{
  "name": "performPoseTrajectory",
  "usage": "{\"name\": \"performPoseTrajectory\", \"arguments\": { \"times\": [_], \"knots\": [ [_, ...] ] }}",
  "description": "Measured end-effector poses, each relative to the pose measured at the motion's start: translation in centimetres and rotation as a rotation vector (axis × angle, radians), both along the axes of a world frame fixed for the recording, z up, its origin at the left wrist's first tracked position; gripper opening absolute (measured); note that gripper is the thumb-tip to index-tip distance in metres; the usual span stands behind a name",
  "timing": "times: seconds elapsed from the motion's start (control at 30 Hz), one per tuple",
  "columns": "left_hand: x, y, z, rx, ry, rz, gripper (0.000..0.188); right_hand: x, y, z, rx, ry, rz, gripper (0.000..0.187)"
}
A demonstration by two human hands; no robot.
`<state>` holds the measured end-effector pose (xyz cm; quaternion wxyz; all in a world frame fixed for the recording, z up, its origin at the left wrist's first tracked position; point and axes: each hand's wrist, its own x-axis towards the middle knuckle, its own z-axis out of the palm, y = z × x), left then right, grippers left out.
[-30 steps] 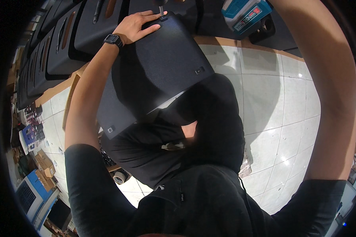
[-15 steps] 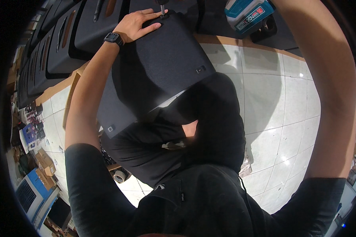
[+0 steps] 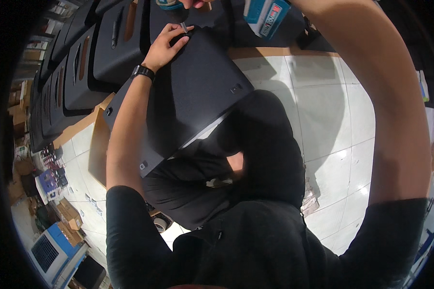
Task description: The person sits on the floor and uses a cordless drill to attach a black plastic panel to a larger black plastic frame. They repeatedly pick up screws, position them, and drive them into the panel to secure it to the frame.
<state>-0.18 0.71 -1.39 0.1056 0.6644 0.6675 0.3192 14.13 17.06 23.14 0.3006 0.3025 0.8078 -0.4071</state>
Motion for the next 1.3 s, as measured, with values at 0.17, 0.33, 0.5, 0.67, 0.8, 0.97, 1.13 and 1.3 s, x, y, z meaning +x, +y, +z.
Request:
{"name": "performPoseTrajectory", "arguments": {
  "times": [0.17,0.33,0.5,0.67,0.8,0.97,1.13,1.3],
  "knots": [
    [-1.7,1.9,0.2,-0.138,-0.328,-0.127,0.036,-0.2,0.4,0.4,0.012,-0.016,0.017,0.018],
    [-3.1,3.0,0.2,-0.148,-0.342,-0.091,0.031,-0.2,0.5,0.8,0.014,-0.009,0.025,0.019],
    [0.8,2.3,0.4,-0.036,-0.283,0.302,0.046,-0.2,0.5,0.9,0.018,-0.019,0.022,0.019],
    [5.2,1.0,1.6,0.045,-0.051,0.622,0.056,-0.1,0.4,1.1,0.018,-0.026,0.019,0.020],
    [4.6,0.5,0.7,0.187,-0.019,0.500,0.039,0.0,0.4,1.1,0.019,-0.032,0.016,0.020],
    [4.2,0.1,0.8,0.194,-0.088,0.501,0.029,-0.1,0.4,0.9,0.016,-0.044,0.007,0.021],
    [4.5,0.1,0.8,0.092,-0.125,0.548,0.030,-0.1,0.1,0.6,0.011,-0.073,-0.010,0.021],
    [4.2,0.1,0.9,0.064,-0.124,0.540,0.031,0.0,-0.1,0.7,0.006,-0.102,-0.038,0.022]
  ]
}}
